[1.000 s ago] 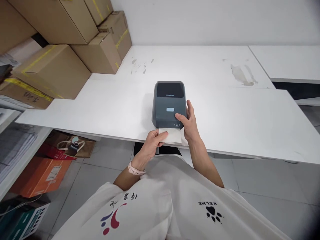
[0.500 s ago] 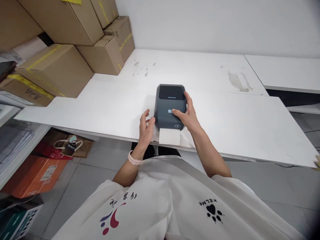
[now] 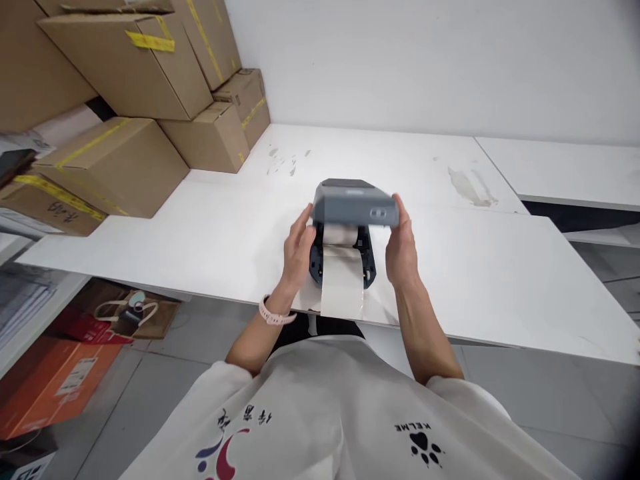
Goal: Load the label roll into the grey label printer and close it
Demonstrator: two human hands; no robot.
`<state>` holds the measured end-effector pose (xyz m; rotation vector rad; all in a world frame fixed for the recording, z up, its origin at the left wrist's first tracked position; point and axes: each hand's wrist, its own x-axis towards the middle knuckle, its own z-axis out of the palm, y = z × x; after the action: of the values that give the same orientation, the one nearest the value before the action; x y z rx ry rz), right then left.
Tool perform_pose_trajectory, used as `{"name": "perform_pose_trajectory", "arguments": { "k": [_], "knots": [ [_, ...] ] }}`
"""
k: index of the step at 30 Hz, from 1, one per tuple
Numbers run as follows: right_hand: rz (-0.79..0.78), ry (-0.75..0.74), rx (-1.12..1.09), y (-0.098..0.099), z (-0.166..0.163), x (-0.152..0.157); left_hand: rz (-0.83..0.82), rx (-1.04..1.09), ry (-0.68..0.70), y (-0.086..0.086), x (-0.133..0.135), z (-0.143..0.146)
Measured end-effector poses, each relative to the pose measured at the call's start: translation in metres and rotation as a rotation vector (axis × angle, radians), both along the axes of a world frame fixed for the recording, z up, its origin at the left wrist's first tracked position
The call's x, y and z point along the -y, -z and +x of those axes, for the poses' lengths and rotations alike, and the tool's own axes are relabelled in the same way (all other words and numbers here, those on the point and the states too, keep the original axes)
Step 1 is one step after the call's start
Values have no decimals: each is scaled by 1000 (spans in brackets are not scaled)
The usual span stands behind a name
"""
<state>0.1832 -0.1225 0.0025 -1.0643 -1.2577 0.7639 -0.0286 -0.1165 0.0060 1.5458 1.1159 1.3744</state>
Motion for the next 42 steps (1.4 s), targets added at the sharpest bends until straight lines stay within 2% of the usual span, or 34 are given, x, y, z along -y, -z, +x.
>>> {"name": "perform_pose_trajectory", "arguments": {
  "k": [2,4,7,9,12,14,16,18,21,23,25,27,31,34,36,38,42],
  "knots": [
    [25,30,143,-18,7,-29,-22,-89,-78,-9,-23,0],
    [31,56,277,-32,11,-58,-109,-278,-135,-14,-39,-2],
    [66,63,406,-47,17,-97,-272,-585,-61,-14,-49,-5],
    [91,41,438,-54,19,-115,-316,-714,10,-12,-50,-6],
    [146,76,493,-63,20,-120,-324,-793,35,-8,-51,-5],
    [209,176,539,-67,18,-107,-338,-793,42,-6,-52,-4],
    [242,206,596,-67,12,-88,-339,-790,45,-4,-53,-3],
    [190,66,715,-61,3,-73,-323,-795,41,-4,-54,-3],
    [-24,-259,1052,-44,-14,-70,-312,-800,34,-3,-55,-2],
    [-156,-352,1272,-32,-25,-77,-321,-799,24,-3,-55,-2],
    [-211,-363,1363,-27,-30,-85,-330,-791,24,-2,-55,-2],
    [-190,-417,1277,-30,-26,-87,-333,-770,29,-1,-54,-2],
    [-85,-553,823,-49,13,-64,-331,-725,33,0,-54,-3],
    [-82,-416,512,-47,55,-38,-345,-702,33,1,-54,-3],
    [-112,-243,335,-31,79,-26,-347,-691,33,0,-54,-3],
    [-148,-101,208,-5,98,-22,-345,-680,35,0,-53,-3],
    [-253,-18,95,45,116,-28,-348,-654,34,0,-52,-3]
  ]
}}
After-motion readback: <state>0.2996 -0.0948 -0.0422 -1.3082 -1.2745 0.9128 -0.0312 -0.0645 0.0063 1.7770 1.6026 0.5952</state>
